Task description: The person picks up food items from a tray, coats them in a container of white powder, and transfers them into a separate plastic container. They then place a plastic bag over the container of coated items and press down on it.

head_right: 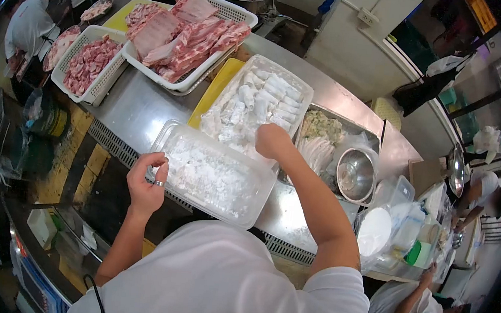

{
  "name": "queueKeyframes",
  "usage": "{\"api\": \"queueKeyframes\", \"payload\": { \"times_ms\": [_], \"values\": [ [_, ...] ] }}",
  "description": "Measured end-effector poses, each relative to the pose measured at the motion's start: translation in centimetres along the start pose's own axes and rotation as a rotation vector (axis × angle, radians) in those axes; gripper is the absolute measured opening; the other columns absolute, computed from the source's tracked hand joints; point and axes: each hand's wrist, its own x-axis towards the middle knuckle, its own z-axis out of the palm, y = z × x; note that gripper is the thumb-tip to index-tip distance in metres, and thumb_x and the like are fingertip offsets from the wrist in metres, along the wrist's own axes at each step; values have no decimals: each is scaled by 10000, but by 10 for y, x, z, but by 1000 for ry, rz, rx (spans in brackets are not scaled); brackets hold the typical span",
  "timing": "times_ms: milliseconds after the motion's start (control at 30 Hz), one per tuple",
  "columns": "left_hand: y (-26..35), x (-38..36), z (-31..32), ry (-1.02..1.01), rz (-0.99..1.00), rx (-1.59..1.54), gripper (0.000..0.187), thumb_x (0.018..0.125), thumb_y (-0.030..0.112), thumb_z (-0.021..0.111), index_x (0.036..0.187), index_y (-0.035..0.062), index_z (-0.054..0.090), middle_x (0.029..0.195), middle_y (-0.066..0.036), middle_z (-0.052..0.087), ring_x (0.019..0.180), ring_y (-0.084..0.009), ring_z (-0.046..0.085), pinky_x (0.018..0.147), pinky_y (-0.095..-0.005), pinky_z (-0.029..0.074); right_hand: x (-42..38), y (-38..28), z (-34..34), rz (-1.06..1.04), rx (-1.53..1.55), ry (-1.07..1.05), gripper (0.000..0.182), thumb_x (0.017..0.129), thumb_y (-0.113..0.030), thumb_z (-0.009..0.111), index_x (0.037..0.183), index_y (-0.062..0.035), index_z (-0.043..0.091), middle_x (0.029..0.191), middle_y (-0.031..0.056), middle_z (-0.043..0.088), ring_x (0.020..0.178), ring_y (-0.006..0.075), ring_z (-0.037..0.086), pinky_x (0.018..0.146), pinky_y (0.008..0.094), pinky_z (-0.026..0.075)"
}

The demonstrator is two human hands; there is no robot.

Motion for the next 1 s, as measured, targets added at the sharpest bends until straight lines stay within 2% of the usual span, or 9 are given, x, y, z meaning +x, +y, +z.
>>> {"api": "queueKeyframes", "payload": {
  "times_ms": [67,167,267,467,567,700,800,900,1000],
  "values": [
    [-4,-4,0,21,-21,7,217,912,2,721,1127,-12,693,955,-124,727,840,-259,693,795,-347,563,-3,9,-2,107,95,58,253,869,-173,628,902,39,761,963,271,742,953,444,718,891,515,572],
    [-5,-5,-1,7,-47,7,222,915,-1,720,1134,-13,692,961,-127,728,844,-246,695,793,-345,563,17,13,11,166,208,-6,303,892,-221,647,910,62,752,991,292,733,988,460,707,903,513,565],
    [-3,-4,-1,17,-46,10,231,916,-4,720,1145,-15,688,959,-127,731,841,-233,695,793,-340,563,31,3,38,71,250,130,363,908,-269,667,919,86,741,1033,312,725,1031,465,699,930,511,554],
    [-1,-7,1,3,-50,-21,234,942,-6,704,1174,-26,682,973,-99,729,853,-179,671,820,-312,546,34,7,54,62,339,76,501,858,-363,769,1032,105,725,1057,298,736,1021,448,714,911,484,565],
    [-4,-10,-4,37,-89,-13,221,921,-17,709,1142,-23,689,939,-113,727,814,-208,680,792,-324,556,25,11,18,279,511,-67,542,823,-348,812,1080,119,711,1023,276,748,956,415,732,841,452,578],
    [-13,-15,-8,47,-115,-33,223,924,-17,708,1146,-25,689,940,-114,728,817,-196,680,791,-317,555,24,35,6,267,739,64,459,777,-228,799,1037,140,714,964,279,749,868,337,738,756,432,569],
    [-15,-13,-7,44,-124,-57,224,924,-17,708,1148,-24,692,940,-114,729,816,-193,680,790,-316,556,17,26,-33,286,537,-105,419,793,-184,797,1070,120,717,916,198,746,799,266,702,695,420,543],
    [-13,-9,-2,37,-121,-76,218,923,-15,711,1141,-24,697,934,-113,730,813,-193,682,788,-316,557,24,5,-33,261,239,-321,457,805,-237,776,1076,125,709,974,271,747,896,366,739,775,452,573],
    [-4,-4,1,23,-93,-50,205,923,-11,713,1128,-24,701,928,-111,732,811,-193,684,784,-316,558,23,-8,24,103,111,-105,489,829,-274,743,1115,120,698,1050,322,724,1021,444,717,886,487,574]
  ]
}}
